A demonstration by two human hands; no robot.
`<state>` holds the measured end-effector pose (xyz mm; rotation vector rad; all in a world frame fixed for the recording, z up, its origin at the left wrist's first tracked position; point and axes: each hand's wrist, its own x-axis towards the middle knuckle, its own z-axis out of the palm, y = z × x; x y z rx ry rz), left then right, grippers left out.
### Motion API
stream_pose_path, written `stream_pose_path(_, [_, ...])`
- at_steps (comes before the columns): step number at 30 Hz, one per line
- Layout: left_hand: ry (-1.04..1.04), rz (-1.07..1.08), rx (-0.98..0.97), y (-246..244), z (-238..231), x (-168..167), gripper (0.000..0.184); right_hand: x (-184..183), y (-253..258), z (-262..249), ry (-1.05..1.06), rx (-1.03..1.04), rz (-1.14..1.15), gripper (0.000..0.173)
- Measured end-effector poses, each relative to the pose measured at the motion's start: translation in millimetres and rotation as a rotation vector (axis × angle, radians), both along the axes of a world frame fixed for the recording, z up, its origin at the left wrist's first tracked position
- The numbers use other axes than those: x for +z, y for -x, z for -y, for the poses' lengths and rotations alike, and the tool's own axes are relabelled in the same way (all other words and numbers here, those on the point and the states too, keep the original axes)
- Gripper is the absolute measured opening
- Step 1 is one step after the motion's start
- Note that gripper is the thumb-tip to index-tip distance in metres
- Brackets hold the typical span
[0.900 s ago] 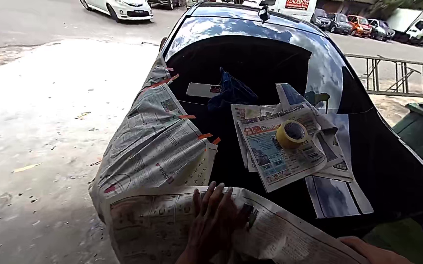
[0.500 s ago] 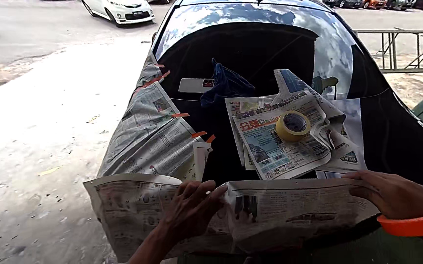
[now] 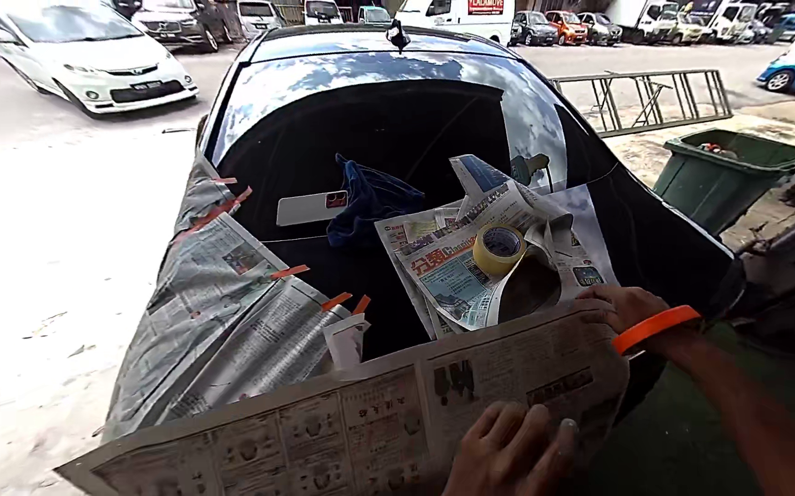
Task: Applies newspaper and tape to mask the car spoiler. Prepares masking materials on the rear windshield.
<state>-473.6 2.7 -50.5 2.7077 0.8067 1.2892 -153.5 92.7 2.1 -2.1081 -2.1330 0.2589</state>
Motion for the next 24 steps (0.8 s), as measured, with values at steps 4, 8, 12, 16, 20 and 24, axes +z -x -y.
stream_pose_path(4, [0.197, -0.186, -0.110, -35.9, -53.5, -72.2, 0.035, -5.5, 0.0, -11.5, 0.106, -0.101, -0.025, 0.036])
stream_pose_path(8, [0.278, -0.247, -0.092, -38.5, -105.7, -77.4, 0.032, -7.2, 8.3, -26.8, 0.069, -0.123, -0.153, 0.047])
stream_pose_path(12, [0.329, -0.133, -0.106, -42.0, -118.6, -73.1, 0.032, 8.5, 52.2, -36.6, -0.197, -0.304, -0.830, 0.049])
stream_pose_path(16, [0.587, 0.208, -0.310, -30.3, -129.9, -62.1, 0.048, 27.8, 116.7, -38.0, -0.106, -0.434, -1.538, 0.038])
stream_pose_path(20, [0.567, 0.544, -0.540, -30.6, -126.0, -49.4, 0.060, 13.0, 156.4, -49.2, -0.084, -0.482, -1.641, 0.037])
stream_pose_path(24, [0.676, 0.699, -0.588, -32.3, -135.5, -50.1, 0.031, -6.4, 162.3, -47.6, 0.050, -0.450, -1.608, 0.034])
